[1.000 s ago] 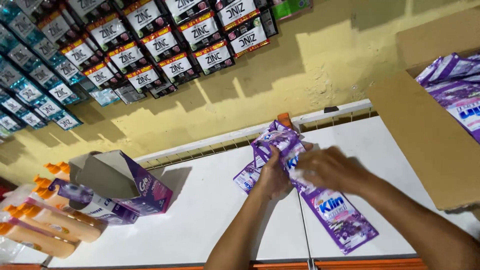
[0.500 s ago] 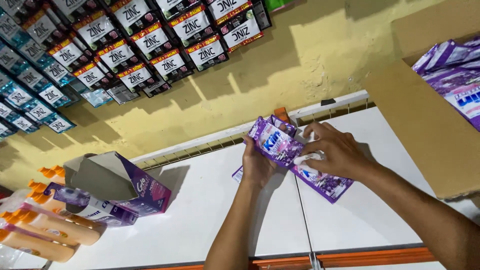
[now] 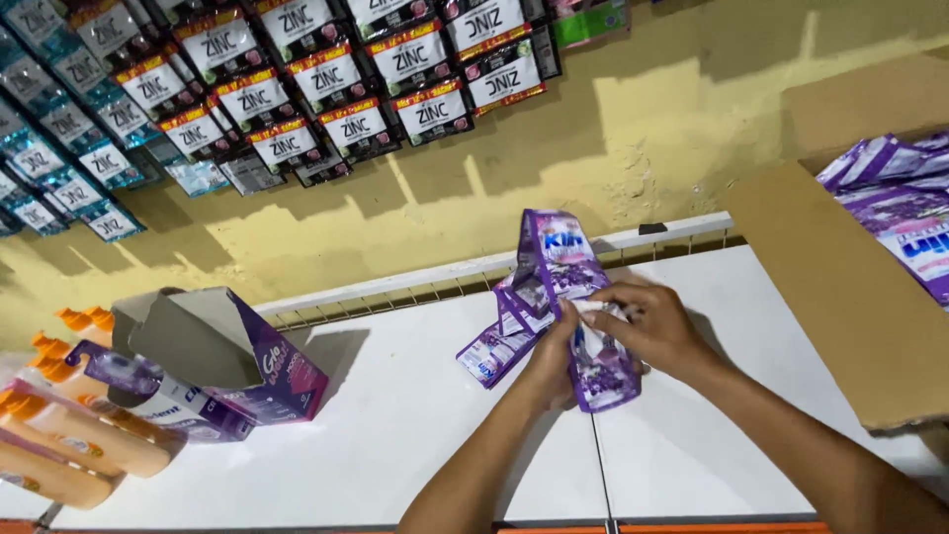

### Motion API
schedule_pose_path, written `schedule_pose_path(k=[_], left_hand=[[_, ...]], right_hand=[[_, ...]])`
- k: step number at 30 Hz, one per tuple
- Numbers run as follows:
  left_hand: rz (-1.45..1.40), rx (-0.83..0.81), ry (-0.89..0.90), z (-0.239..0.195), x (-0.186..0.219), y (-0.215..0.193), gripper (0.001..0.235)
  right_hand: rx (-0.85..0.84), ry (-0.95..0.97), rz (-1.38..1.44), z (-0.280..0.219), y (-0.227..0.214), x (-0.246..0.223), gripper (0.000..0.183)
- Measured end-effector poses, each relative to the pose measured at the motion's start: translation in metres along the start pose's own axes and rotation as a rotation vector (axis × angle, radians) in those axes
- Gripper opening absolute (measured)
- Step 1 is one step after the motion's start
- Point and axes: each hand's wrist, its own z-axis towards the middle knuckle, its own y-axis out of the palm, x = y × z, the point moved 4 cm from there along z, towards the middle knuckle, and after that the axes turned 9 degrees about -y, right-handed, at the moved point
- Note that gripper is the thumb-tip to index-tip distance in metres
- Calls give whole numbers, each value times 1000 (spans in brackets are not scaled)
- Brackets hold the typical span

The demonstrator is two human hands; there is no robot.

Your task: Tearing, folding, and organizing small detergent packets on a counter

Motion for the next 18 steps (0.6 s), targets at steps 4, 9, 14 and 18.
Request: schedule_pose_path(k=[4, 9, 14, 18], left_hand=[[103, 16, -34, 20, 7, -22, 67], [149, -161, -56, 40, 3, -41, 91], [8, -118, -146, 35, 0, -44, 70], [6, -102, -242, 57, -1, -56, 77]], right_hand=[[38, -294, -658, -5, -12, -13, 14], [-386, -481, -452, -24, 33, -52, 9], [-128, -559, -706, -7, 3, -36, 3], [-328, -735, -726, -27, 20, -26, 14]])
